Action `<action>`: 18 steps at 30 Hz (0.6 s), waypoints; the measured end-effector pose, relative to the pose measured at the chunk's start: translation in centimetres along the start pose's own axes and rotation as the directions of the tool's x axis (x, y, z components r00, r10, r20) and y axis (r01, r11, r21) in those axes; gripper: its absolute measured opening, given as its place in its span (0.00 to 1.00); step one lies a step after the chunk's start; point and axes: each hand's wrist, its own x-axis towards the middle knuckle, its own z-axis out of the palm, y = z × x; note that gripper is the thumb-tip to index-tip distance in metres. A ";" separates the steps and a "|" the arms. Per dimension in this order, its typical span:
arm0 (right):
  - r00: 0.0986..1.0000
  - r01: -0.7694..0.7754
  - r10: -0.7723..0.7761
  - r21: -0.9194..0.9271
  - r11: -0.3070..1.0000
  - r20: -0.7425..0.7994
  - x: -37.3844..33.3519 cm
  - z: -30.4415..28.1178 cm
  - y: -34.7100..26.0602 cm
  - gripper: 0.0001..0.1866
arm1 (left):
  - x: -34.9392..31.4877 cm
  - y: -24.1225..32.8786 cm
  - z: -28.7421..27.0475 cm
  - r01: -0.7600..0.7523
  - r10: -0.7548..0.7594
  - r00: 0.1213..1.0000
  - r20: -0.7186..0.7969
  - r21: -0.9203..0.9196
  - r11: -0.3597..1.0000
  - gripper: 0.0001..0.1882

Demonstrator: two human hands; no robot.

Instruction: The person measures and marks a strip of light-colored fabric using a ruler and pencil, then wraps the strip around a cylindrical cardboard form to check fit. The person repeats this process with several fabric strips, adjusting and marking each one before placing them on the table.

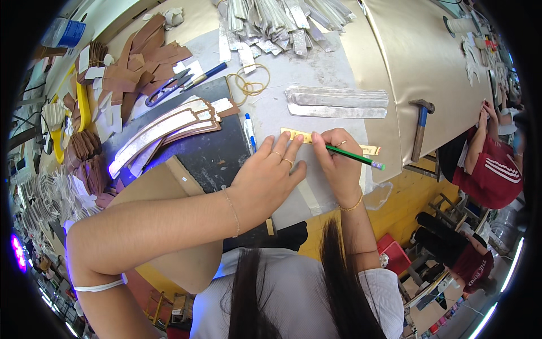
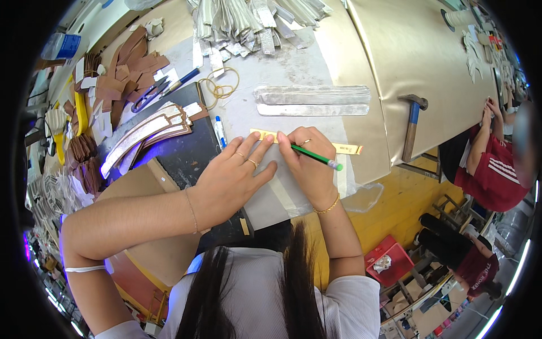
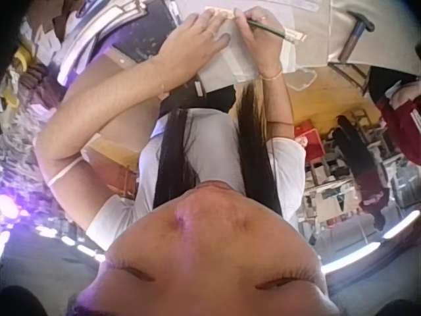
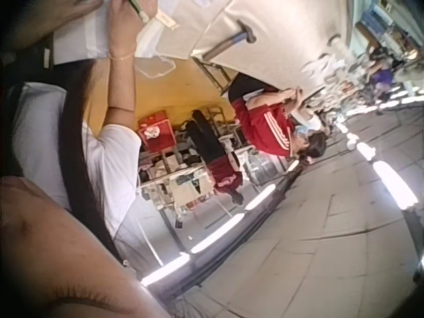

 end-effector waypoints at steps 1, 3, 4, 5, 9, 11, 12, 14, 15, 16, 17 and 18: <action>0.999 0.035 -0.035 -0.027 0.999 -0.001 0.1 0.1 -0.1 0.14 | 0.0 0.0 0.1 0.002 -0.002 1.000 -0.003 -0.001 1.000 0.24; 0.996 0.084 -0.083 -0.071 0.994 0.008 0.2 0.1 -0.2 0.14 | 0.0 0.0 0.1 0.006 -0.006 1.000 -0.009 -0.003 1.000 0.24; 0.995 0.097 -0.096 -0.089 0.991 0.018 0.2 0.0 -0.2 0.14 | 0.0 0.0 0.2 0.009 -0.009 1.000 -0.004 -0.010 1.000 0.24; 0.994 0.112 -0.110 -0.105 0.988 0.026 0.2 0.0 -0.1 0.14 | 0.0 0.0 0.2 0.013 -0.013 1.000 0.001 -0.014 1.000 0.24; 0.992 0.128 -0.128 -0.108 0.986 0.013 0.2 0.1 -0.1 0.14 | 0.0 0.0 0.1 0.008 -0.008 1.000 0.007 -0.010 1.000 0.24; 0.992 0.124 -0.122 -0.111 0.986 0.024 0.3 -0.1 0.0 0.14 | 0.0 0.0 0.1 0.005 -0.005 1.000 0.001 0.006 1.000 0.24; 0.994 0.104 -0.101 -0.095 0.990 0.040 0.2 -0.1 0.0 0.12 | 0.0 0.0 0.1 0.005 -0.005 1.000 -0.001 0.015 1.000 0.24; 0.996 0.060 -0.056 -0.069 0.996 0.066 0.1 -0.2 0.0 0.09 | -0.1 -0.1 0.0 0.000 0.000 1.000 0.009 0.000 1.000 0.24; 0.999 0.038 -0.039 0.032 0.999 0.029 -0.1 -0.3 0.2 0.07 | -0.1 -0.2 -0.1 -0.006 0.006 1.000 0.013 -0.006 1.000 0.24; 1.000 0.019 -0.018 0.133 0.991 -0.007 -0.5 -0.5 0.6 0.06 | -0.1 -0.2 -0.2 -0.011 0.012 1.000 0.015 -0.021 1.000 0.24; 0.999 0.009 0.000 0.243 0.970 -0.036 -0.6 -0.8 1.0 0.07 | 0.0 -0.2 -0.2 -0.006 0.007 1.000 0.020 -0.033 0.999 0.25; 0.996 0.090 -0.087 0.105 0.990 -0.029 -0.5 -1.2 1.2 0.08 | 0.0 -0.2 -0.3 -0.002 0.003 1.000 0.025 -0.045 0.999 0.25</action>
